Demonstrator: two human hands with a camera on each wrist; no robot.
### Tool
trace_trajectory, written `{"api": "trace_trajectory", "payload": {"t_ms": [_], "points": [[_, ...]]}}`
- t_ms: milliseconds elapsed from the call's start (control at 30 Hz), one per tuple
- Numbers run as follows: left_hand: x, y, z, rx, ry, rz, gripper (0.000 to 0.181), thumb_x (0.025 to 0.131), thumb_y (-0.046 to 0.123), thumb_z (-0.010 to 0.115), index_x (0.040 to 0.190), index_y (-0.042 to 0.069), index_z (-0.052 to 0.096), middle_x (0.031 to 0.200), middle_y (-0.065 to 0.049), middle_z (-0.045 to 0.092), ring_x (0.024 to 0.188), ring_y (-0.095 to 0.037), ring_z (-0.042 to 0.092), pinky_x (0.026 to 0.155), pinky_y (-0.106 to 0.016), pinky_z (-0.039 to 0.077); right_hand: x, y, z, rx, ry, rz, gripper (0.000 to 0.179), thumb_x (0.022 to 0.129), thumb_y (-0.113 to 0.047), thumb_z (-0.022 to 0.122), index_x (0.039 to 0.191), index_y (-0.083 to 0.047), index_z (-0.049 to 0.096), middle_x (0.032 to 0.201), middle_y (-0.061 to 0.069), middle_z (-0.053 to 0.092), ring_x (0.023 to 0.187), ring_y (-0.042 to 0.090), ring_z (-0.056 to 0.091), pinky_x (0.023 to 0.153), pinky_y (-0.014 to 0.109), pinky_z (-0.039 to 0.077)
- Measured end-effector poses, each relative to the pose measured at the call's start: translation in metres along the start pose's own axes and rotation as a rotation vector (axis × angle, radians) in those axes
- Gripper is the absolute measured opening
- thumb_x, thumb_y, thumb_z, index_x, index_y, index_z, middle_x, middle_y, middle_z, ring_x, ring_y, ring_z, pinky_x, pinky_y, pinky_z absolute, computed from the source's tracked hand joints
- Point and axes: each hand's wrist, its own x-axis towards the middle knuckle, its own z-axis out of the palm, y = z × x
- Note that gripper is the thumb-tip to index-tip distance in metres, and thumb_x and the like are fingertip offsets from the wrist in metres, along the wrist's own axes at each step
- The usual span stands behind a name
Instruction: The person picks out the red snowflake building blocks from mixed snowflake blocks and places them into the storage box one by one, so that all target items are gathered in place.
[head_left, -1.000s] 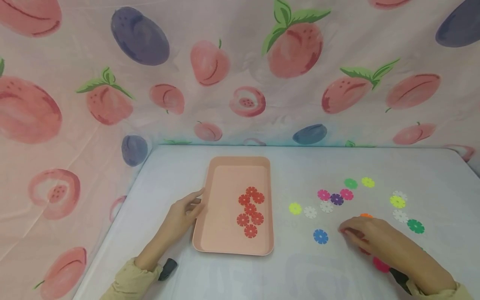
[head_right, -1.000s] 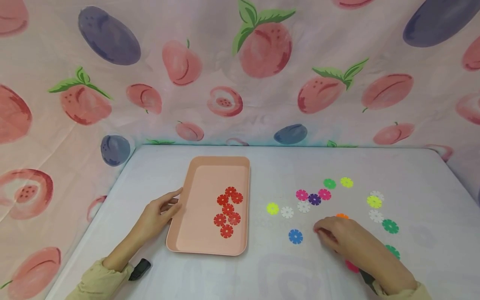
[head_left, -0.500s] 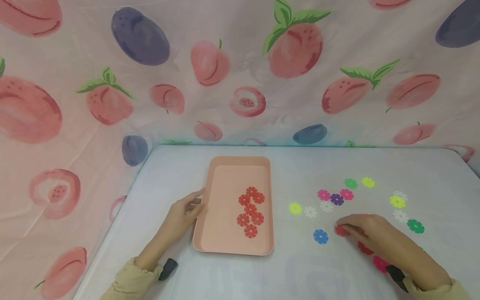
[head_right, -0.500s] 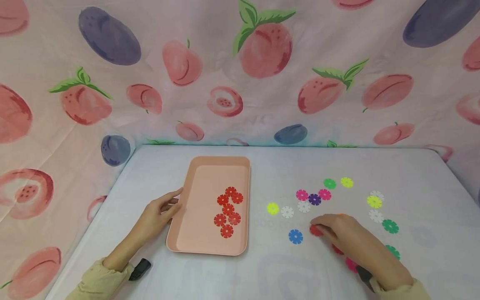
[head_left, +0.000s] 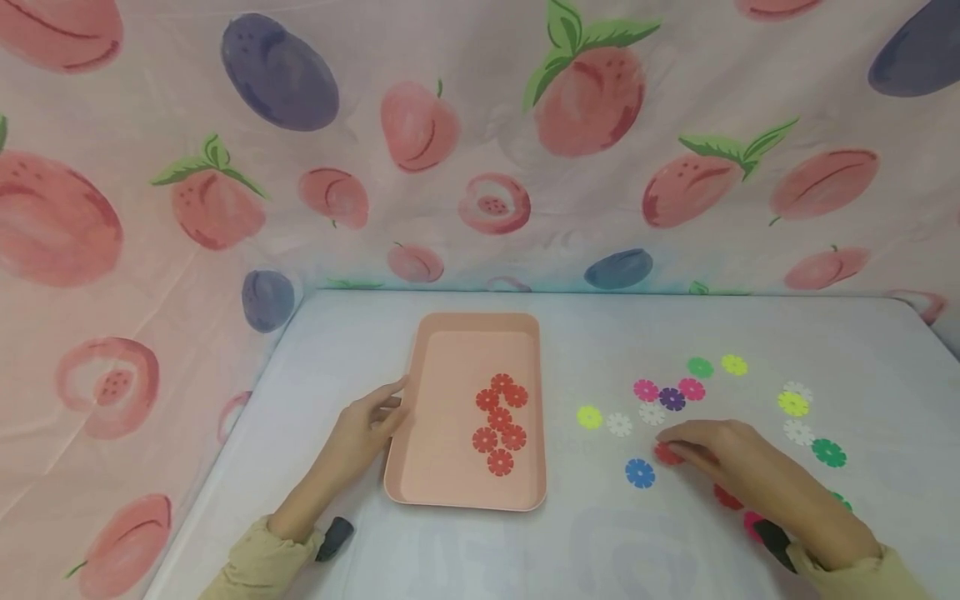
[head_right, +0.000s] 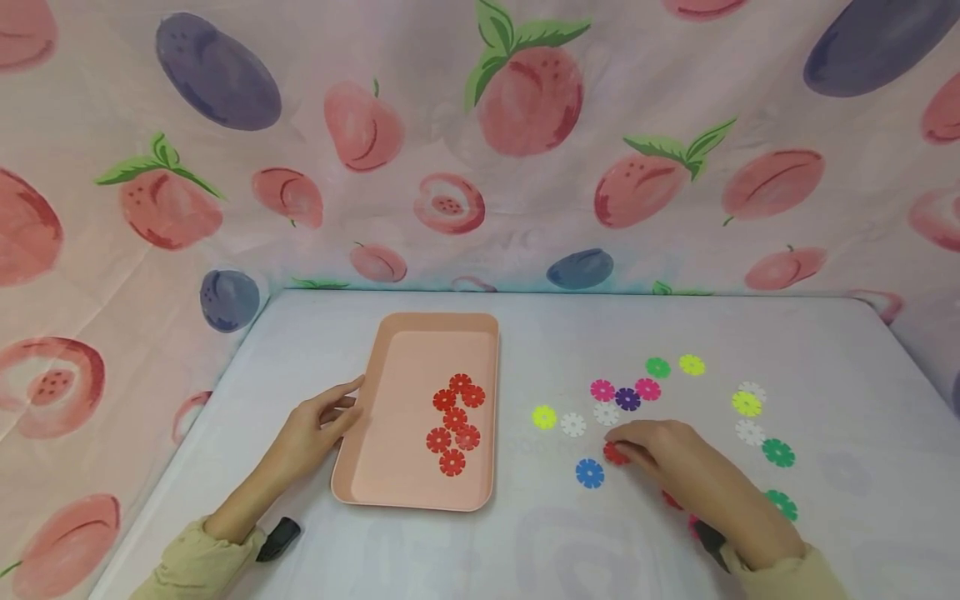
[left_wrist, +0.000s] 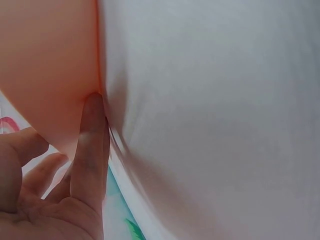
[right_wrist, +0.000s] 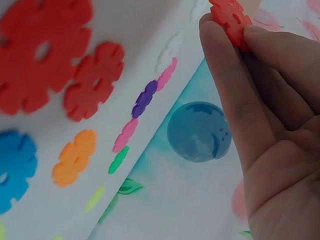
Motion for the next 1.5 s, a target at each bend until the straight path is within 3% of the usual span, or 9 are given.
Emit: {"api": "trace_trajectory", "payload": {"t_ms": [267, 500, 700, 933, 1200, 1500], "points": [[0.000, -0.001, 0.001, -0.019, 0.004, 0.010, 0.049, 0.101, 0.020, 0.058, 0.149, 0.014, 0.047, 0.128, -0.021, 0.062, 0.116, -0.035, 0.064, 0.085, -0.035, 0.059, 0.006, -0.009, 0.000, 0.021, 0.003, -0.034, 0.027, 0.086, -0.016, 0.076, 0.112, -0.011, 0.075, 0.105, -0.001, 0.075, 0.101, 0.024, 0.070, 0.087, 0.043, 0.056], [0.000, -0.001, 0.000, -0.011, 0.006, 0.015, 0.049, 0.101, 0.020, 0.058, 0.148, 0.014, 0.047, 0.128, -0.021, 0.063, 0.116, -0.036, 0.063, 0.085, -0.035, 0.059, 0.011, -0.018, -0.002, 0.001, 0.051, -0.119, 0.024, 0.086, -0.012, 0.075, 0.110, -0.010, 0.076, 0.100, -0.005, 0.075, 0.095, 0.017, 0.070, 0.085, 0.038, 0.058], [0.000, -0.001, 0.000, 0.000, 0.005, 0.017, 0.049, 0.101, 0.020, 0.058, 0.148, 0.013, 0.047, 0.127, -0.021, 0.063, 0.116, -0.036, 0.064, 0.086, -0.036, 0.059, 0.017, -0.027, -0.001, 0.032, 0.009, -0.082, 0.026, 0.088, -0.015, 0.074, 0.113, -0.011, 0.074, 0.102, -0.005, 0.075, 0.097, 0.016, 0.070, 0.085, 0.037, 0.058], [-0.001, -0.001, -0.001, -0.001, 0.006, 0.024, 0.048, 0.101, 0.020, 0.058, 0.148, 0.013, 0.048, 0.127, -0.021, 0.063, 0.116, -0.036, 0.064, 0.086, -0.036, 0.059, 0.023, -0.034, 0.002, 0.028, 0.142, -0.208, 0.021, 0.084, -0.009, 0.077, 0.105, -0.011, 0.077, 0.095, -0.009, 0.075, 0.089, 0.012, 0.071, 0.082, 0.035, 0.059], [-0.001, 0.000, 0.000, 0.003, 0.007, 0.020, 0.048, 0.101, 0.020, 0.058, 0.148, 0.014, 0.048, 0.127, -0.020, 0.064, 0.115, -0.035, 0.064, 0.086, -0.036, 0.059, 0.032, -0.051, 0.000, 0.083, 0.019, -0.106, 0.024, 0.088, -0.014, 0.074, 0.112, -0.011, 0.075, 0.102, -0.005, 0.075, 0.098, 0.018, 0.071, 0.085, 0.038, 0.058], [0.000, 0.000, 0.000, -0.055, -0.009, 0.002, 0.049, 0.101, 0.018, 0.058, 0.149, 0.013, 0.046, 0.128, -0.021, 0.062, 0.117, -0.036, 0.063, 0.081, -0.032, 0.060, 0.042, -0.063, 0.001, 0.083, 0.003, -0.131, 0.024, 0.088, -0.013, 0.074, 0.112, -0.011, 0.075, 0.103, -0.005, 0.075, 0.100, 0.018, 0.071, 0.086, 0.037, 0.058]]}}
